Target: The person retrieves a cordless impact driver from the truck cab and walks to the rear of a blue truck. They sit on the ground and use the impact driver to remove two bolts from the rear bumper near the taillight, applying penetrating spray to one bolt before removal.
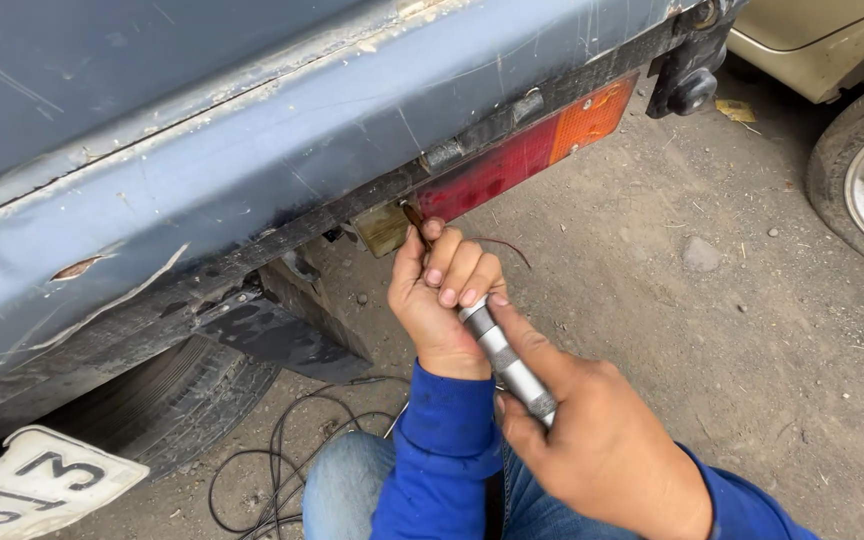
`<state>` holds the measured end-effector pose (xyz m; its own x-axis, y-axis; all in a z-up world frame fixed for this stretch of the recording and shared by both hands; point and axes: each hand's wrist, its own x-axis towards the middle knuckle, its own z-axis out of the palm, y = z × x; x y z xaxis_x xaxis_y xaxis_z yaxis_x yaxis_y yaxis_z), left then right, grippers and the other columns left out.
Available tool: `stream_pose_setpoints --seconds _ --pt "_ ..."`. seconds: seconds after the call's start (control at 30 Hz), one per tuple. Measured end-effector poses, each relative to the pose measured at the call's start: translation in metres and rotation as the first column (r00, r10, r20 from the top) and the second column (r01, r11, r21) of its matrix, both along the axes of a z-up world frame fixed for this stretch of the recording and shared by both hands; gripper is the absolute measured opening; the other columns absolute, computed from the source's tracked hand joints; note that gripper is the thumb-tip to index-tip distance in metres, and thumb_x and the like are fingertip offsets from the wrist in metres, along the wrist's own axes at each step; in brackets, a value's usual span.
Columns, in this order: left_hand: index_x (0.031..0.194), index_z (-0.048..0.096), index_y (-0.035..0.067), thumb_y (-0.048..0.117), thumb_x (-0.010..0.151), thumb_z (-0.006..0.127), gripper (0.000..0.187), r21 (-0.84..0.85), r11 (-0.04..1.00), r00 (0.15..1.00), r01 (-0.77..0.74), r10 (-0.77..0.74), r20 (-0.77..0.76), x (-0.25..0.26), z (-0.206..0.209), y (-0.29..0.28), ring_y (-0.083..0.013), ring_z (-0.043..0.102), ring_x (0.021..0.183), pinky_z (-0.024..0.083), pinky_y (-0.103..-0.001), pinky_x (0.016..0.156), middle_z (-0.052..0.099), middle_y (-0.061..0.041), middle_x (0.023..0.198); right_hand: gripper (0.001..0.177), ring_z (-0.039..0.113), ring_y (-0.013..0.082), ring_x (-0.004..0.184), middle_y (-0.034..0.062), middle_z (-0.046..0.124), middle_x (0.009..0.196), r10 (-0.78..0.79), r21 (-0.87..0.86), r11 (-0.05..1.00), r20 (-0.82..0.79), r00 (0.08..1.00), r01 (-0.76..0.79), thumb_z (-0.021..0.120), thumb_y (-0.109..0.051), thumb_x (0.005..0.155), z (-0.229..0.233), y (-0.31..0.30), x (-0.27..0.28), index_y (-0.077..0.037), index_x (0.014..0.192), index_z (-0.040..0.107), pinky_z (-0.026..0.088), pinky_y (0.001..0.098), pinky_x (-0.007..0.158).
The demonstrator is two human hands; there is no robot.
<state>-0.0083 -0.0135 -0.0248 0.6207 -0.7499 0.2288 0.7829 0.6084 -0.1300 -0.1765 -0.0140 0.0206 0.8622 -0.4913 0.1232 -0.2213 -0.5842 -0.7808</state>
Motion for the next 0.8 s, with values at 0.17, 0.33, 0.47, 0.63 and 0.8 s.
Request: stream_pose_setpoints --seconds 0.17,0.33,0.47,0.63,0.8 --pt "0.100 0.057 -0.002 0.017 0.110 0.043 0.026 -0.439 0.887 0.978 0.147 -0.198 -0.073 0.002 -0.003 -0.004 -0.0086 0.038 0.045 0.040 -0.025 0.045 0.039 0.004 0.060 0.086 0.069 0.0507 0.072 0.0240 0.073 0.091 0.007 -0.270 0.962 -0.171 0.985 -0.053 0.064 -0.031 0.085 -0.004 0.000 0.001 -0.021 0.164 0.029 0.054 0.0558 0.071" --pt "0.087 0.054 0.006 0.022 0.106 0.047 0.026 0.684 0.694 0.974 -0.225 0.186 0.131 -0.002 0.035 0.000 -0.0173 0.037 0.044 0.037 -0.035 0.046 0.038 -0.002 0.059 0.036 0.027 0.0039 0.039 0.0050 0.044 0.075 -0.342 0.701 -0.329 0.536 0.772 -0.633 0.054 -0.014 0.097 -0.045 -0.002 0.001 -0.007 0.132 0.056 0.025 0.0204 0.037" --pt "0.088 0.052 0.005 0.022 0.106 0.048 0.025 0.663 0.724 0.981 -0.192 0.124 0.148 0.009 0.026 0.013 -0.0154 0.033 0.044 0.034 -0.034 0.045 0.034 0.000 0.059 0.031 0.026 0.0052 0.040 0.0049 0.043 0.073 -0.352 0.707 -0.270 0.560 0.750 -0.654 0.054 -0.016 0.098 -0.035 0.016 0.006 -0.008 0.129 0.051 0.022 0.0222 0.038" --pt "0.100 0.060 -0.002 0.020 0.111 0.042 0.030 -0.441 0.874 0.968 0.205 -0.246 -0.038 0.007 -0.011 -0.008 -0.0080 0.039 0.045 0.038 -0.024 0.046 0.041 0.005 0.059 0.091 0.069 0.0507 0.074 0.0220 0.071 0.091 -0.062 -0.357 0.931 -0.352 0.934 -0.072 0.059 -0.032 0.085 0.022 0.014 0.008 -0.023 0.167 0.023 0.054 0.0625 0.068" --pt "0.088 0.057 0.005 0.023 0.104 0.050 0.025 0.188 0.982 0.998 -0.001 0.013 -0.063 0.005 0.013 0.001 -0.0092 0.033 0.044 0.033 -0.027 0.045 0.037 0.005 0.056 0.083 0.054 0.0310 0.055 0.0177 0.064 0.080 0.095 0.232 0.966 0.089 0.992 -0.113 0.067 -0.013 0.081 0.019 -0.006 -0.004 -0.015 0.160 0.040 0.045 0.0372 0.051"
